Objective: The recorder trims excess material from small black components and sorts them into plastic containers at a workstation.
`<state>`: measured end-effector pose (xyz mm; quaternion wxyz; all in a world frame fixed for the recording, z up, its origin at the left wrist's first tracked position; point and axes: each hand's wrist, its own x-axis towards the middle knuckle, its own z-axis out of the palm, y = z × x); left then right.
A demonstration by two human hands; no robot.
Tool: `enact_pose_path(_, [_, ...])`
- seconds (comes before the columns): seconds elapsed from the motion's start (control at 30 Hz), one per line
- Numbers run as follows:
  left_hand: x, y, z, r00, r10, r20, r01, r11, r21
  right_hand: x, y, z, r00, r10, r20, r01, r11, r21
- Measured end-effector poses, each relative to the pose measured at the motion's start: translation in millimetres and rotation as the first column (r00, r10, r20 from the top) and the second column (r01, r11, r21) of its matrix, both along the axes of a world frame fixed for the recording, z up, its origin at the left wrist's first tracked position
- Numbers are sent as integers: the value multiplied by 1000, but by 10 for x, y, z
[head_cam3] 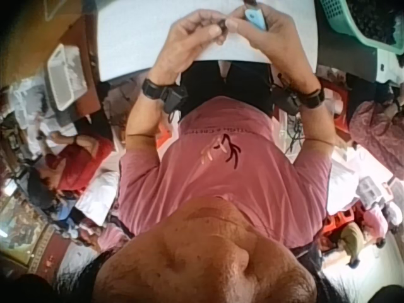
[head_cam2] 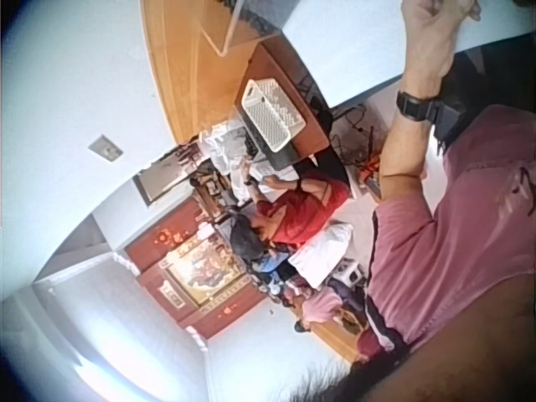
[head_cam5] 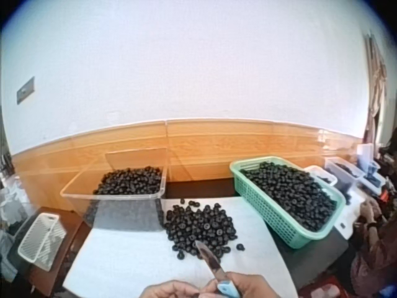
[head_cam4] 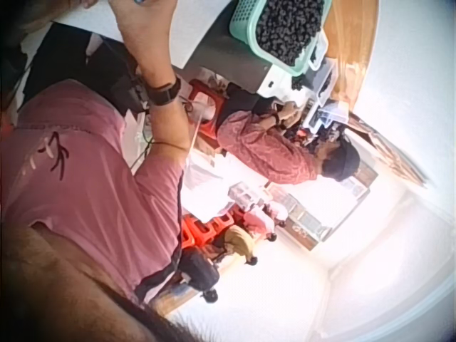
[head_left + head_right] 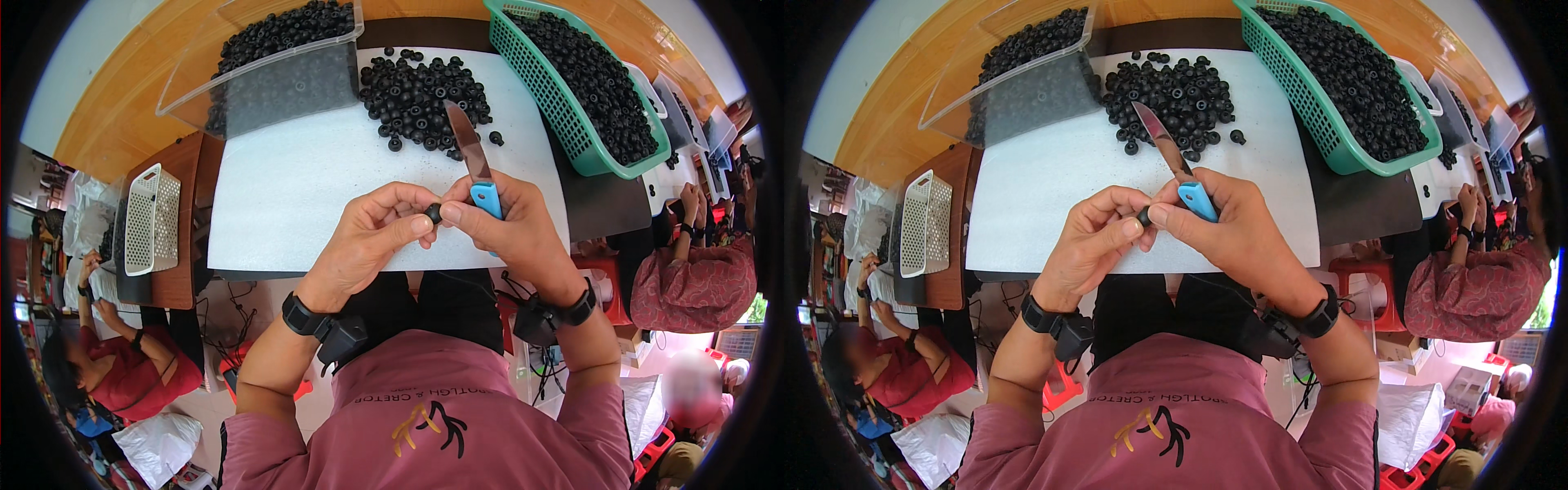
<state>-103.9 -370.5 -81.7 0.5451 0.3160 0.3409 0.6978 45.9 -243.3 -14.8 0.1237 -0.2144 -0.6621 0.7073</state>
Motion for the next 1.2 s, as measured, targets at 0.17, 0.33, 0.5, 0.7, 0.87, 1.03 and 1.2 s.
enact_pose_path(0.17, [-21,-23,26,978,28,-207,-34,999,-22,-6,32,-76,1000,-30,4,29,992,119])
enact_pose_path(0.33, [43,-21,84,962,62,-266,-80,995,-59,1,29,-168,994,-89,-58,101,964,245])
enact_pose_path(0.5, [35,3,57,973,138,-183,-146,989,-31,55,-22,-221,978,15,-207,165,546,821])
enact_pose_path(0.7, [10,5,40,980,139,-146,-131,989,62,93,0,-252,984,28,-173,149,387,910])
enact_pose_path(0.87, [21,5,63,985,124,-121,-118,992,51,94,20,-255,984,25,-178,160,333,929])
enact_pose_path(1.03, [24,7,66,983,124,-134,-121,992,29,93,39,-239,982,18,-186,173,284,943])
enact_pose_path(1.2, [30,13,76,979,129,-155,-127,992,26,101,48,-244,982,22,-189,174,298,938])
